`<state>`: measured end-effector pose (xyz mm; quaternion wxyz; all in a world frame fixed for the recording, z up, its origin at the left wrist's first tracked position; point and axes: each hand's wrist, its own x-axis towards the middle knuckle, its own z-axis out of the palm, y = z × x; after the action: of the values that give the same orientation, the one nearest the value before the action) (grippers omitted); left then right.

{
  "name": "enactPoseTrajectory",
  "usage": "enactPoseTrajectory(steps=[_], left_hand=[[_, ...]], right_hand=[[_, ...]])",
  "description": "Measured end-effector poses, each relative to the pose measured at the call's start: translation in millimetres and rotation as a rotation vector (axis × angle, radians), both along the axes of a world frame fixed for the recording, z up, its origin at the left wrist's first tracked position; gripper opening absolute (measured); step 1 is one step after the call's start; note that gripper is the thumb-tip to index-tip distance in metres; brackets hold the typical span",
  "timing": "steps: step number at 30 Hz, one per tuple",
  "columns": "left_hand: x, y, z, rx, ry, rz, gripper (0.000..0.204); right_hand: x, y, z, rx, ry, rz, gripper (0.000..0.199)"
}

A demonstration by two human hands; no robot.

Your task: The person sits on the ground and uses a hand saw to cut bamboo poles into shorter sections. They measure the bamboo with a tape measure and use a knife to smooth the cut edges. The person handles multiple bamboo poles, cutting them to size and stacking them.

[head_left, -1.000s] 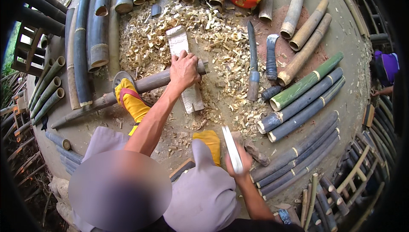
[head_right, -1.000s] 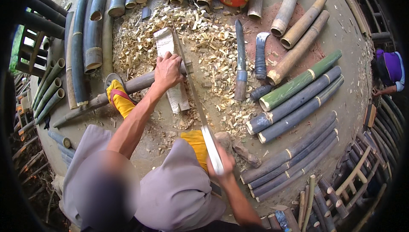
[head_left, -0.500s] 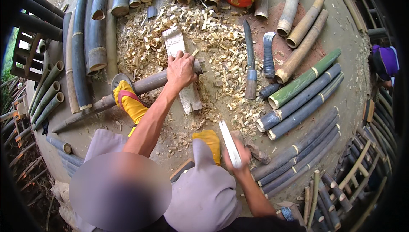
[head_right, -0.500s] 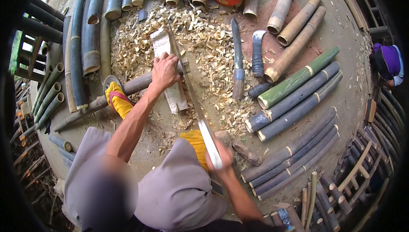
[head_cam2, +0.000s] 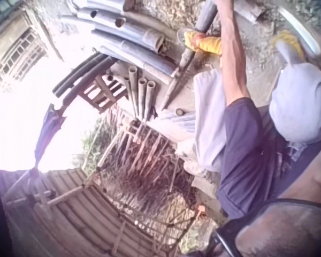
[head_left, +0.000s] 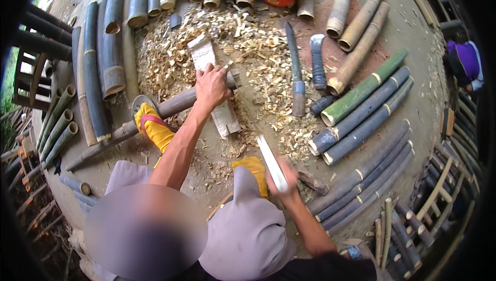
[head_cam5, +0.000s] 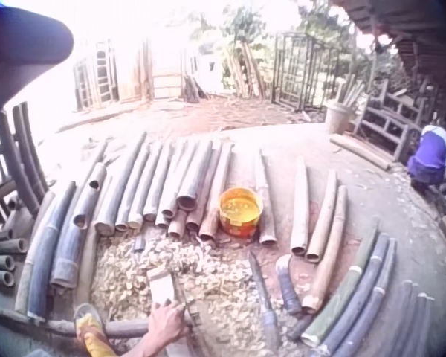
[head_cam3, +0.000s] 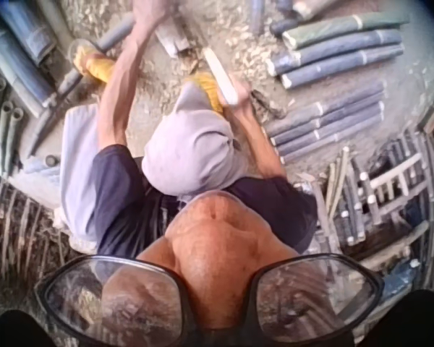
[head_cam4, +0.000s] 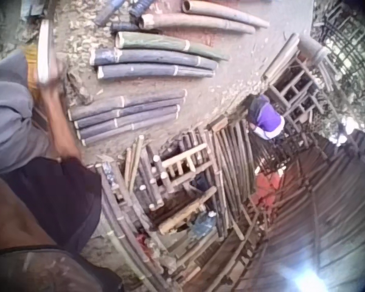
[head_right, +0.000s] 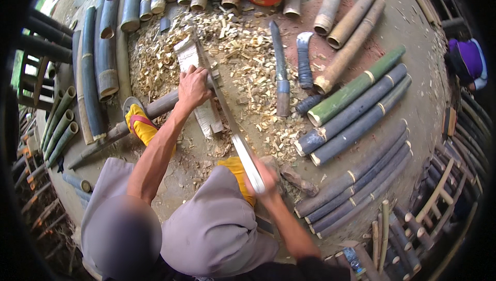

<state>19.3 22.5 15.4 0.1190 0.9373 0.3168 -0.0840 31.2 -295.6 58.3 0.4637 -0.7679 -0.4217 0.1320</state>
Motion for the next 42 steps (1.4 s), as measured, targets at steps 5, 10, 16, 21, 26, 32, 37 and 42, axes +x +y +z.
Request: enactPoseTrajectory(steps=[5,10,16,21,26,32,37,42], left_hand=[[-6,4,-10,-0.008,-0.084,-0.004,0.045],[-11,7,-7,0.025,-0.13,0.0,0.038],[-2,3,-5,-0.002,-0.109,-0.018,0.036],[-5,3,1,-0.003,-0.073,-0.01,0.039],[-3,2,5,-0.012,-0.082,-0.01,0.044],[-1,3,2,0.018,-0.061,-0.015,0.04],[-7,4,1,0.013,-0.045,0.002,0.041],[-9,4,-1,0.019,-0.048,0.002,0.043]], right_hand=[[16,79,3,-0.048,0.296,-0.069,0.058],[-11,-38,22,-0.471,-0.057,-0.168,0.083],[-39,-93,-20,-0.841,0.005,-0.231,0.102],[-31,-111,10,-0.553,0.32,-0.293,0.103],[48,-165,34,-0.663,0.039,-0.648,0.094],[179,-192,32,-0.99,-0.298,-0.823,0.079],[110,-47,47,-0.431,0.288,-0.258,0.049],[32,76,54,-0.247,0.243,0.213,0.054]])
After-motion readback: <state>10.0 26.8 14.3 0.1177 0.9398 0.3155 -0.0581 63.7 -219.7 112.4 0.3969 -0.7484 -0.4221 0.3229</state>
